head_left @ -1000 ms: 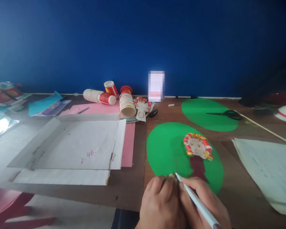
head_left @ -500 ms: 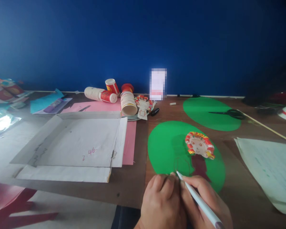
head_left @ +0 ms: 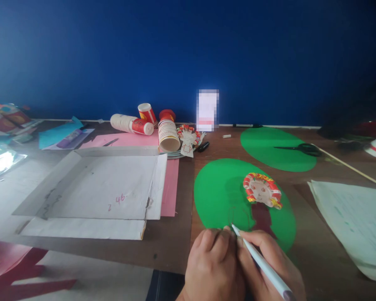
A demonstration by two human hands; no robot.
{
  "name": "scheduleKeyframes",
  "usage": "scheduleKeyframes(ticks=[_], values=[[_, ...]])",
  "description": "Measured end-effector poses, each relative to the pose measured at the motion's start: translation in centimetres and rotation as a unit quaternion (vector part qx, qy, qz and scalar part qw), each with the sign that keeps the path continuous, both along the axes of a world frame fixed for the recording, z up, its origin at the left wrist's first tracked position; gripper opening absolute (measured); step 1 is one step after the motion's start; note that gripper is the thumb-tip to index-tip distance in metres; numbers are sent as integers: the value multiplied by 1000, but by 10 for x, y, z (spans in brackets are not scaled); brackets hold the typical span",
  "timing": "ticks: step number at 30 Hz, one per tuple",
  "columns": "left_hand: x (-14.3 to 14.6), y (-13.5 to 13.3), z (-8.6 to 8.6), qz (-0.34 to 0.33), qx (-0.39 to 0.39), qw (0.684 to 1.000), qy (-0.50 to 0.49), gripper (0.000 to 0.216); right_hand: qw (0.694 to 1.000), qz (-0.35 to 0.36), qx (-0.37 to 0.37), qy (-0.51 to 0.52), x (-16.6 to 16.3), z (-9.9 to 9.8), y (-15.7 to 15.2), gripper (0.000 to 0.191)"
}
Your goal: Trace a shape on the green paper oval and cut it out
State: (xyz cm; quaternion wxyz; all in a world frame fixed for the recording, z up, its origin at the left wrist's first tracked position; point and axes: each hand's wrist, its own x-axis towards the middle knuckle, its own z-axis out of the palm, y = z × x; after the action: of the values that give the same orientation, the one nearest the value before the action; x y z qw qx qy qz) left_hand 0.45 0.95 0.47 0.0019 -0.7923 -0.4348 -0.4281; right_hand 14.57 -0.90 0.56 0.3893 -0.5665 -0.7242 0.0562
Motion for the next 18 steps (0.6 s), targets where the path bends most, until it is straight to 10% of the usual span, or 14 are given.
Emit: scheduleKeyframes(ticks=[18], values=[[0,-1,-1,4,-8,1000,-1,27,1000,-8,-3,-13,2,-2,-1,9]])
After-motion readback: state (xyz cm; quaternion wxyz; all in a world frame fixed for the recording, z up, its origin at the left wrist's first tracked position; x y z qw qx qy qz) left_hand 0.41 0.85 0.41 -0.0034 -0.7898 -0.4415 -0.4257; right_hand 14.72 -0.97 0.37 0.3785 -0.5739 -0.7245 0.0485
